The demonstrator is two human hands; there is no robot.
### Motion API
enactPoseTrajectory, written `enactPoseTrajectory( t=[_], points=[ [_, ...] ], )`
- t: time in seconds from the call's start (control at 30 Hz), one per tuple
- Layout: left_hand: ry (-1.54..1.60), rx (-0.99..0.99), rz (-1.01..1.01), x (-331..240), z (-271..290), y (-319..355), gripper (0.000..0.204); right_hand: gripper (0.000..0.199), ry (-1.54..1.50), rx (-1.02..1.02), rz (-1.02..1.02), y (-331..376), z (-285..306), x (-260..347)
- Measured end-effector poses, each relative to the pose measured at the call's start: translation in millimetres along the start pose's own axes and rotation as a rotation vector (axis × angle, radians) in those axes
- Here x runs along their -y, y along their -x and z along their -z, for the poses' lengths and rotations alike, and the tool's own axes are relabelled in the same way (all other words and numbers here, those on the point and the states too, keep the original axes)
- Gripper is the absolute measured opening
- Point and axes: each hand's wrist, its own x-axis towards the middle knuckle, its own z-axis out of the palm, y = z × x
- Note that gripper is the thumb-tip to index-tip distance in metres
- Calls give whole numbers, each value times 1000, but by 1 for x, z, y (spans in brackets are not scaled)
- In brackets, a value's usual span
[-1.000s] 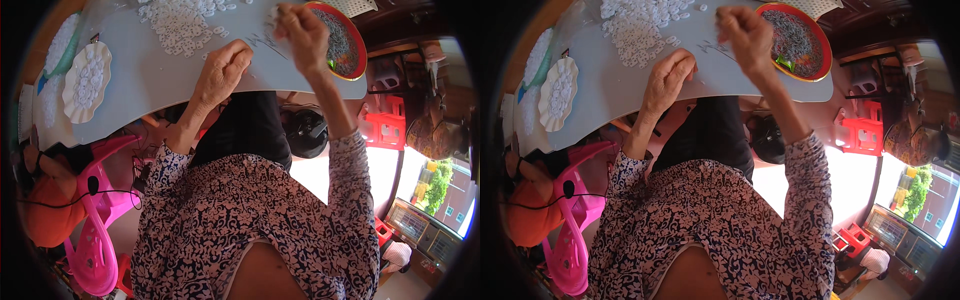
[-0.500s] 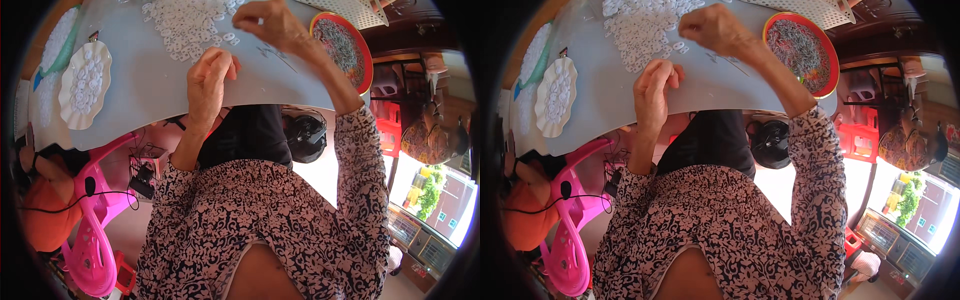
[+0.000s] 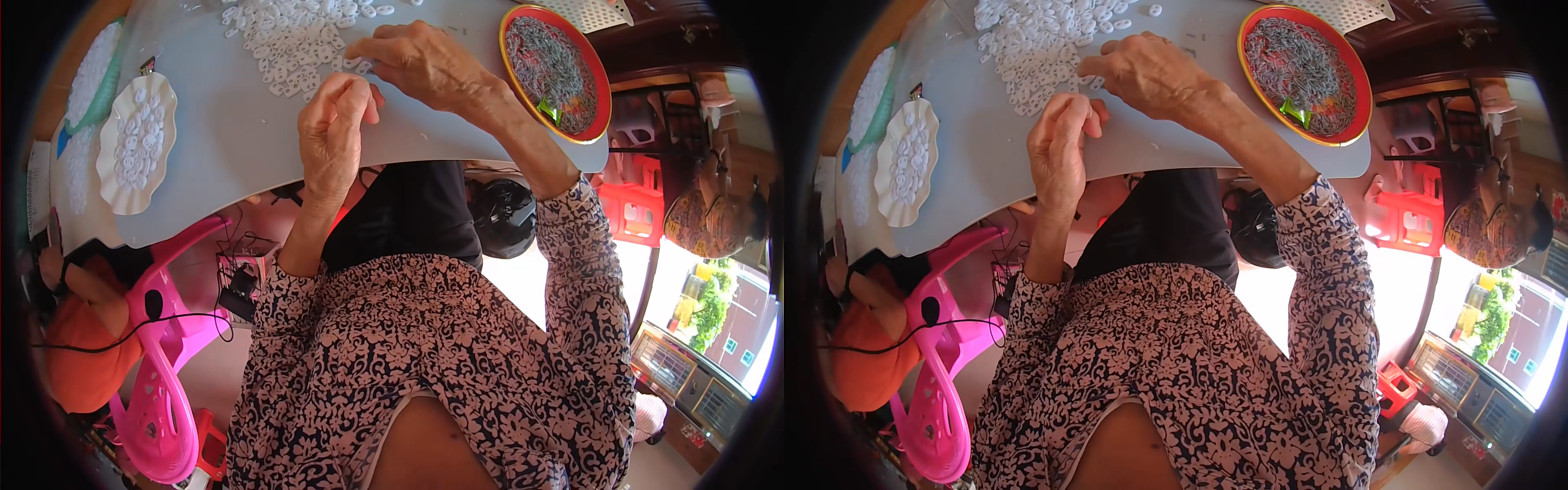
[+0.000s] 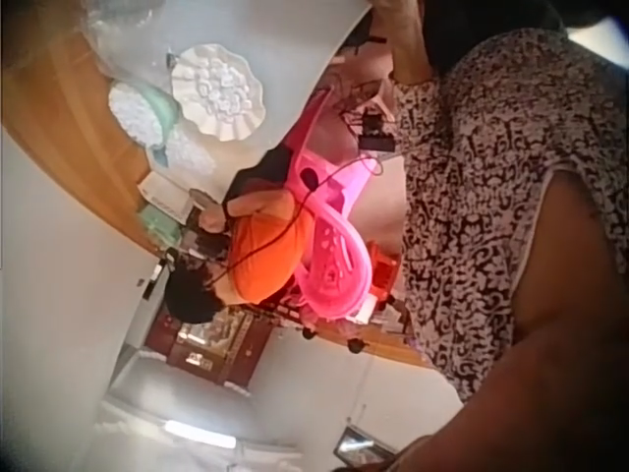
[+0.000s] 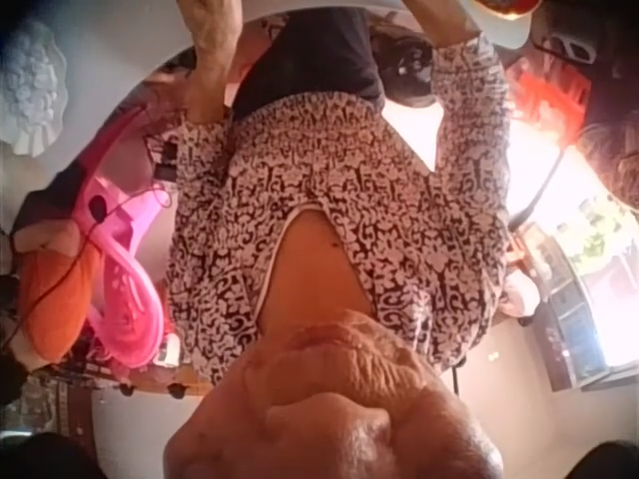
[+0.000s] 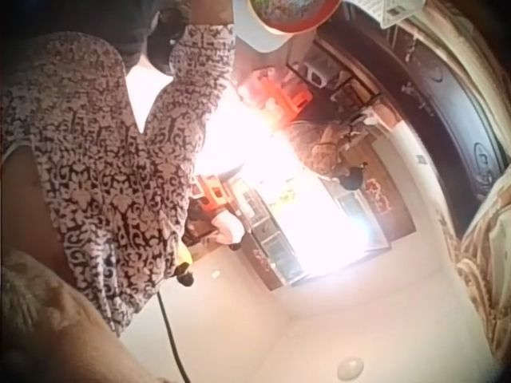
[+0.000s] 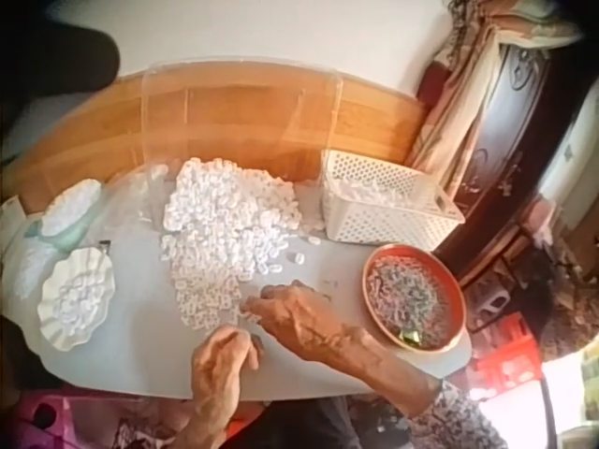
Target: Assembling or sorting small white plastic components on a table.
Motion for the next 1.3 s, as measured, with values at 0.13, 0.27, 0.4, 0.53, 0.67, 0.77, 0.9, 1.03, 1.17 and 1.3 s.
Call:
enactPoseTrajectory(
  t=[0.13, 0.27, 0.4, 0.53, 0.67, 0.77, 0.9, 1.03, 1.17, 1.3],
  points=[
    [71, -40, -79, 5, 1, -1, 18, 9, 104, 105, 40, -3, 0, 0],
    [69, -24, -69, 5, 1, -1, 18, 8, 150, 111, 111, -6, -5, 2],
    [68, -35, -57, 4, 1, -1, 18, 5, 147, 71, 138, -9, -7, 3],
    [45, -60, -54, 3, 0, -2, 19, 4, 119, 122, 107, -14, -7, 1],
    [53, -50, -100, 6, 4, -5, 20, 2, 156, 90, 142, -14, -9, -1],
    [67, -69, -95, 7, 6, -6, 22, 4, 146, -1, 111, -16, -16, -8],
    [-209, -100, -108, -5, 9, -10, 20, 11, -293, -42, -109, -7, 1, -9],
    [-463, -25, -57, -8, 13, -17, 17, 14, -598, 30, -237, 0, 12, -3],
    [-374, 40, -87, -6, 17, -19, 17, 18, -800, 76, -349, 7, 9, -5],
    [-186, 57, 10, -4, 12, -20, 21, 19, -951, -26, -420, 16, 7, -4]
  ],
)
